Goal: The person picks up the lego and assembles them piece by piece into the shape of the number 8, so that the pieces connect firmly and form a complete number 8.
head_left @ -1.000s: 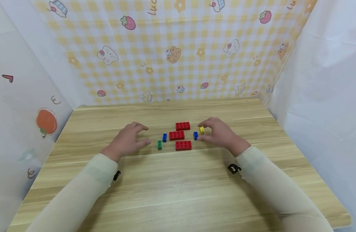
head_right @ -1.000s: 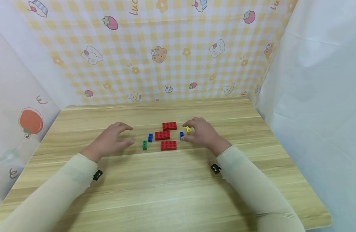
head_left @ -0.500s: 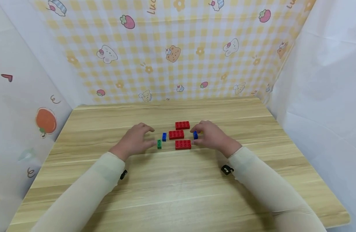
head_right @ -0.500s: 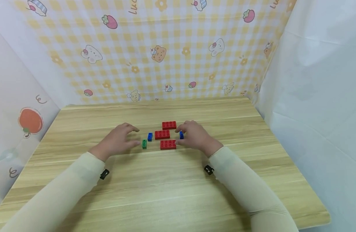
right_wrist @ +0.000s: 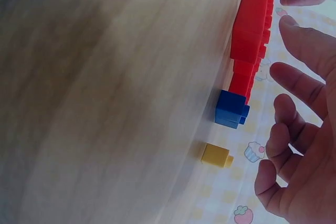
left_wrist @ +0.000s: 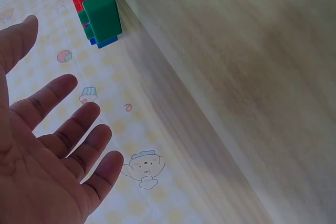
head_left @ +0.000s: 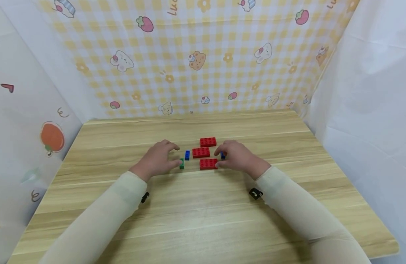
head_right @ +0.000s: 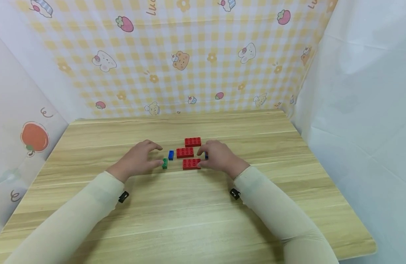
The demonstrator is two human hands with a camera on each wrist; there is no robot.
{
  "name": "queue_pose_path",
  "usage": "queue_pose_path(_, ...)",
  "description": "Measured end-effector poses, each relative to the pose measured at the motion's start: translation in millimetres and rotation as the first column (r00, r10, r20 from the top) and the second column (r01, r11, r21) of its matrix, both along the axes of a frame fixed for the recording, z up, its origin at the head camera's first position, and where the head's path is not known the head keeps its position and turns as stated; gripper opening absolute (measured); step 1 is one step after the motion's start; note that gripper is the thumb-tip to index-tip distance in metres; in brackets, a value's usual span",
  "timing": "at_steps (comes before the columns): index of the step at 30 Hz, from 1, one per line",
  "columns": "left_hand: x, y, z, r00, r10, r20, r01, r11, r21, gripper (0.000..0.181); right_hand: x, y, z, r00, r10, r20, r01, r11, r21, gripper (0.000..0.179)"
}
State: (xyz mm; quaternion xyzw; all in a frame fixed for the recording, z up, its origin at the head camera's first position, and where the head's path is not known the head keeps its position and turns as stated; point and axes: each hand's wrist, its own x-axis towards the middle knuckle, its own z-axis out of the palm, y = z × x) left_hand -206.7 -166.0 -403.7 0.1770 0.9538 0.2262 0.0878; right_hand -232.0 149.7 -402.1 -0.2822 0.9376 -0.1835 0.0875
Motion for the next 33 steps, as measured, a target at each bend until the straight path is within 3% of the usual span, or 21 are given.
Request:
queue_pose_path(11,-0.4,8.1,-0.8,0.999,-0.004,0.040,0.004,1.000,-0.016,0.056,-2.5,-4,-2.5,1.000,0.015,0.006,-0.016,0.996,0.093,0.025)
queue_pose_path(20,-2.0,13.4,-3.4,0.997,0.014,0.076,-0.011,0.999,-0.033,0.056,-0.9,-8,-0.1,0.999,-0.016,0.048,0.011,0.995,0.097,0.018)
queue_pose_path(33,-2.6,16.7,-6.3,0.996,0.026,0.080,-0.018,0.995,-0.097,0.041,-3.6,-12,-4.0,0.994,-0.058,0.095,0.047,0.992,0.116,0.018)
